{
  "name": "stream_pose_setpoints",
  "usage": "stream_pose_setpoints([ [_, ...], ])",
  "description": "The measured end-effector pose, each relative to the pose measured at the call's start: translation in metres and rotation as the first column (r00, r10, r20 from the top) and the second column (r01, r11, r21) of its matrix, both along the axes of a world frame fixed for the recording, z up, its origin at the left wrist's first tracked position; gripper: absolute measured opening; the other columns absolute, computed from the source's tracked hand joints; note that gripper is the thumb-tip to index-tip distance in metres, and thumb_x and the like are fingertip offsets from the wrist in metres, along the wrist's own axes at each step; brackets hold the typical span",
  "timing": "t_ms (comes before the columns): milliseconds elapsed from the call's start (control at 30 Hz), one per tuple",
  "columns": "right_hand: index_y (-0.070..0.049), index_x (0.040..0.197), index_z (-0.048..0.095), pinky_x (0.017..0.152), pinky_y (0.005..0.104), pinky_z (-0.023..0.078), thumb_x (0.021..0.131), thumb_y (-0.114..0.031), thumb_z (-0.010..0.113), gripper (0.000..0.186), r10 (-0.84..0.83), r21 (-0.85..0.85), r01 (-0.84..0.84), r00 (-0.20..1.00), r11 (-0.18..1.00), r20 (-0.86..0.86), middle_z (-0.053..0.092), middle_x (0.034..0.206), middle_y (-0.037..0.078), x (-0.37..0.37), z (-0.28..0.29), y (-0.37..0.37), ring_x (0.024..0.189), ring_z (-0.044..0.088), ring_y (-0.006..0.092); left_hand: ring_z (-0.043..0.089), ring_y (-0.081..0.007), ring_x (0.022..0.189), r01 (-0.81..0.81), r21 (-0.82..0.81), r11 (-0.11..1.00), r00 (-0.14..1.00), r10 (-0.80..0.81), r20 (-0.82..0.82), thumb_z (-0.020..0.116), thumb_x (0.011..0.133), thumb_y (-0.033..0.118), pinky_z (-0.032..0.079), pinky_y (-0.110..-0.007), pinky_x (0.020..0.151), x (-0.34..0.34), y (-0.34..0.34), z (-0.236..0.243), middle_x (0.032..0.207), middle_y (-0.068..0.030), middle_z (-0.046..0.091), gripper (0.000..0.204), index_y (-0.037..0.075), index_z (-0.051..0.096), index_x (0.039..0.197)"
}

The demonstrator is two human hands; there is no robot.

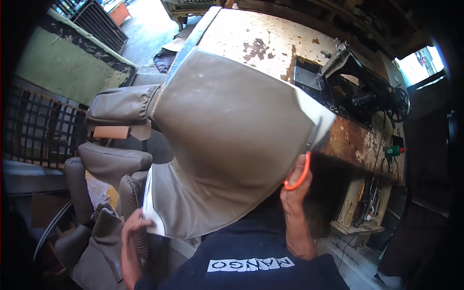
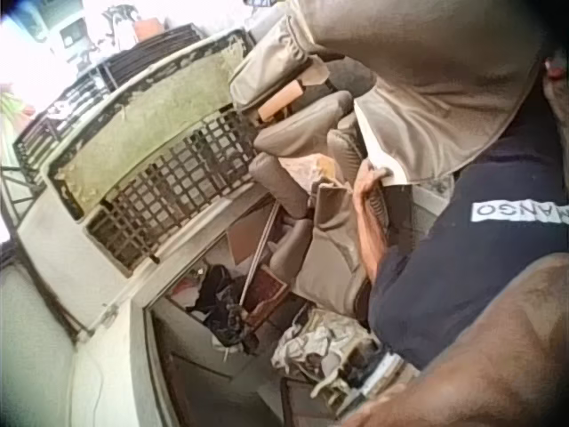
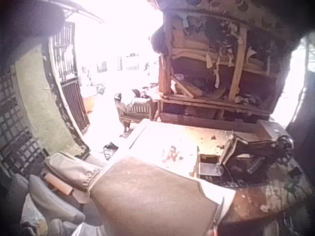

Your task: The person prepares and attaches a fabric cover to a piece of foam, using a sewing machine to stitch along the edges and shears to trim the excess material.

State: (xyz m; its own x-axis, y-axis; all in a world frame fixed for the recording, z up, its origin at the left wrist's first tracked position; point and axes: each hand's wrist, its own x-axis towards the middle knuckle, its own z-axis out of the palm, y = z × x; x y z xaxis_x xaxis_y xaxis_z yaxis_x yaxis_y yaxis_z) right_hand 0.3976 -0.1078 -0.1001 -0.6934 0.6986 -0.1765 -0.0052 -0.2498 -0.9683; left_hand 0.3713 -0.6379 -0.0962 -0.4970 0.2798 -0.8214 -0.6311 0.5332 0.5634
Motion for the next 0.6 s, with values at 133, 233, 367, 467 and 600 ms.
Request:
stream_pose_setpoints([
  [133,0.002,0.140,0.055,0.102,0.0317,0.050,0.109,-0.052,0.051,0.063,-0.183,0.094,0.182,0.983,0.979,-0.001,0.066,0.129,0.010,0.031,0.011,0.040,0.115,0.063,0.0186,0.070,-0.0178,0.076,-0.459,0.387,0.800,0.663,0.598,-0.450,0.066,0.061,0.009,0.055,-0.029,0.074,-0.032,0.051,0.066,0.092,-0.0069,0.074,0.054,-0.006,0.069,0.114],
  [233,0.002,0.142,0.055,0.102,0.0345,0.049,0.110,-0.054,0.046,0.065,-0.311,0.144,0.312,0.950,0.939,-0.031,0.065,0.130,0.010,0.050,0.014,0.050,0.116,0.063,0.0209,0.069,-0.0183,0.085,-0.388,0.567,0.727,0.284,0.679,-0.676,0.072,0.069,0.009,0.056,-0.032,0.077,-0.044,0.058,0.111,0.101,-0.0116,0.073,0.047,-0.003,0.069,0.114],
  [367,0.003,0.133,0.058,0.098,0.0365,0.050,0.112,-0.052,0.041,0.062,-0.346,0.240,0.290,0.908,0.926,0.237,0.067,0.122,0.011,0.069,0.017,0.039,0.109,0.064,0.0218,0.067,-0.0226,0.095,-0.413,0.624,0.663,-0.093,0.651,-0.754,0.069,0.076,0.011,0.053,-0.035,0.086,-0.073,0.037,0.157,0.110,-0.0143,0.070,0.045,-0.002,0.068,0.119],
  [467,-0.002,0.116,0.062,0.082,0.0332,0.050,0.113,-0.049,0.041,0.052,-0.167,0.105,0.151,0.973,0.983,0.162,0.066,0.101,0.009,0.067,-0.005,0.015,0.090,0.063,0.0186,0.065,-0.0258,0.103,-0.476,0.574,0.667,-0.226,0.537,-0.812,0.066,0.081,0.013,0.051,-0.037,0.092,-0.109,0.011,0.191,0.117,-0.0163,0.067,0.045,-0.002,0.066,0.123],
  [600,-0.009,0.102,0.058,0.051,0.0232,0.042,0.111,-0.048,0.048,0.041,-0.072,-0.148,0.076,0.997,0.986,0.031,0.054,0.071,0.000,0.053,-0.008,-0.020,0.056,0.052,0.0084,0.062,-0.0300,0.113,-0.653,0.337,0.678,-0.187,0.287,-0.940,0.063,0.087,0.015,0.049,-0.040,0.100,-0.178,-0.035,0.227,0.126,-0.0190,0.064,0.044,-0.001,0.065,0.128],
])
